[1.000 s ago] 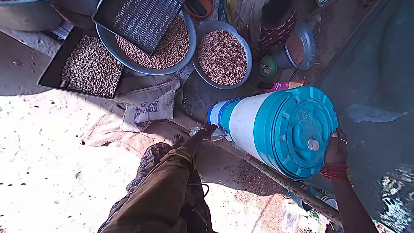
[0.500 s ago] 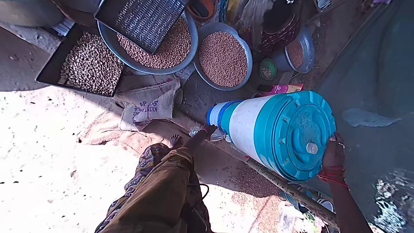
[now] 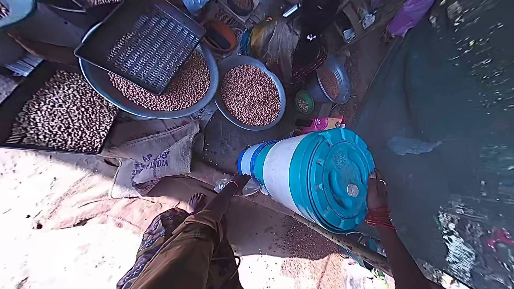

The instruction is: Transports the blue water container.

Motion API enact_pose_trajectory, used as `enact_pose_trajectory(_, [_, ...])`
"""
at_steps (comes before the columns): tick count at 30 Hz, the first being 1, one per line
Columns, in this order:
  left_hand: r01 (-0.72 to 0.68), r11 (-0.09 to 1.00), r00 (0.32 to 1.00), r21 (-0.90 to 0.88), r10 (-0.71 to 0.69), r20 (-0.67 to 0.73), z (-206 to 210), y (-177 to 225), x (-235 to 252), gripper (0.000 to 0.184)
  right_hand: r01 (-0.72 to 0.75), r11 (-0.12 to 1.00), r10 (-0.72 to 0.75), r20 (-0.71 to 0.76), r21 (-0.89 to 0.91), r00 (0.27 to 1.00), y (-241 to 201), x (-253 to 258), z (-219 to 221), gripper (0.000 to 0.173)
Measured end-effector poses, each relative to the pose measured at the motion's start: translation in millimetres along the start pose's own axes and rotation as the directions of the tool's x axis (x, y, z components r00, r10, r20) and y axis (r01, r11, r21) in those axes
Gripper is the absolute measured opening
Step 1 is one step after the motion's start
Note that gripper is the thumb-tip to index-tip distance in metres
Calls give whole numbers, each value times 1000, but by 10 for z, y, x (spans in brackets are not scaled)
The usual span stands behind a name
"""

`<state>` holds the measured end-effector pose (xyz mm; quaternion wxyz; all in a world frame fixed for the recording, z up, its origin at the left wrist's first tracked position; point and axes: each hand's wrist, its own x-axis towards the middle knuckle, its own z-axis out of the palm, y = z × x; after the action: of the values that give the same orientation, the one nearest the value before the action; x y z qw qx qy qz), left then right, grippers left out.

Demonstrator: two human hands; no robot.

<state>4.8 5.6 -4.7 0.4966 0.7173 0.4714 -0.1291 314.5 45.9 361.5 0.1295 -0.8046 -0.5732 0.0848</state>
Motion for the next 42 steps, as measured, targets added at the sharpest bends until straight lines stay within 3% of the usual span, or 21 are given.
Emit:
enact_pose_trajectory(7, [-20,999,1000,50,21,-24,119,-93,118,103,-11,999,11,-10,51,1000,29,21,23,54])
enact_pose_trajectory(23, [-78,996,997,-32,79,14,74,-132,192,99,-39,996,41,-26,77,999,62,45,35,52])
enact_pose_trajectory(42, [-54,998,999,31,54,-1,54,-105,179,100,-30,999,31,-19,40,999,63,53,22,52])
